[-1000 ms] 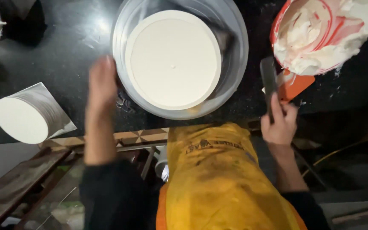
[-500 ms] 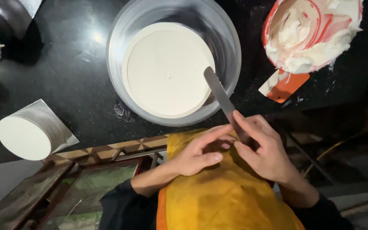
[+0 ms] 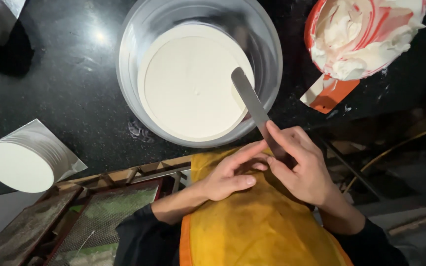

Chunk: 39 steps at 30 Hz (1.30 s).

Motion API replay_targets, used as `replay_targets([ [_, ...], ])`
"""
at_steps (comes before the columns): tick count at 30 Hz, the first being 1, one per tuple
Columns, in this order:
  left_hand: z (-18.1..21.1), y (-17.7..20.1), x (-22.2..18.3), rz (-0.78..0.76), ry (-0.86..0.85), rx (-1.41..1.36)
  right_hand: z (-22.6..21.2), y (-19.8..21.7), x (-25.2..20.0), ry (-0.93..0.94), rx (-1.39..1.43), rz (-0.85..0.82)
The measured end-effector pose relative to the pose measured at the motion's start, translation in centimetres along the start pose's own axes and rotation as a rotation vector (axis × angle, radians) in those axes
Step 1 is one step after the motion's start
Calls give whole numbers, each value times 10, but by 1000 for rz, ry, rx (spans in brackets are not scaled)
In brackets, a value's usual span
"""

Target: The person places a round cake on a turntable and scoops white buttercream from a bucket with a spatula, spreading it over the cake top. They rotate the turntable and smooth the frosting with a spatula and an orange scraper, working the sides and top of the cake.

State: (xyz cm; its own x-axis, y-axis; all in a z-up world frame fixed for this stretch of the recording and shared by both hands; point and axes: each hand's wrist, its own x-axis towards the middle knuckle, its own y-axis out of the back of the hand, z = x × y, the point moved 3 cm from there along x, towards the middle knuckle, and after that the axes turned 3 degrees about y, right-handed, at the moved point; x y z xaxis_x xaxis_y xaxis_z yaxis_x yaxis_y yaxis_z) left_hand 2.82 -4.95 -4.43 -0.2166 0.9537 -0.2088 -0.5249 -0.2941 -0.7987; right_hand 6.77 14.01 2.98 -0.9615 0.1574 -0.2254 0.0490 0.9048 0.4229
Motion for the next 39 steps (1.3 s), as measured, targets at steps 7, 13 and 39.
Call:
replay_targets([
  [7, -4, 5, -8, 21, -26, -21, -5, -8, 3, -17, 4, -27],
  [13, -8, 8, -15, 25, -32, -91, -15, -15, 6, -59, -36, -46],
  [39, -12, 24, -48, -36, -147, -214, -45, -50, 13, -14, -164, -86],
])
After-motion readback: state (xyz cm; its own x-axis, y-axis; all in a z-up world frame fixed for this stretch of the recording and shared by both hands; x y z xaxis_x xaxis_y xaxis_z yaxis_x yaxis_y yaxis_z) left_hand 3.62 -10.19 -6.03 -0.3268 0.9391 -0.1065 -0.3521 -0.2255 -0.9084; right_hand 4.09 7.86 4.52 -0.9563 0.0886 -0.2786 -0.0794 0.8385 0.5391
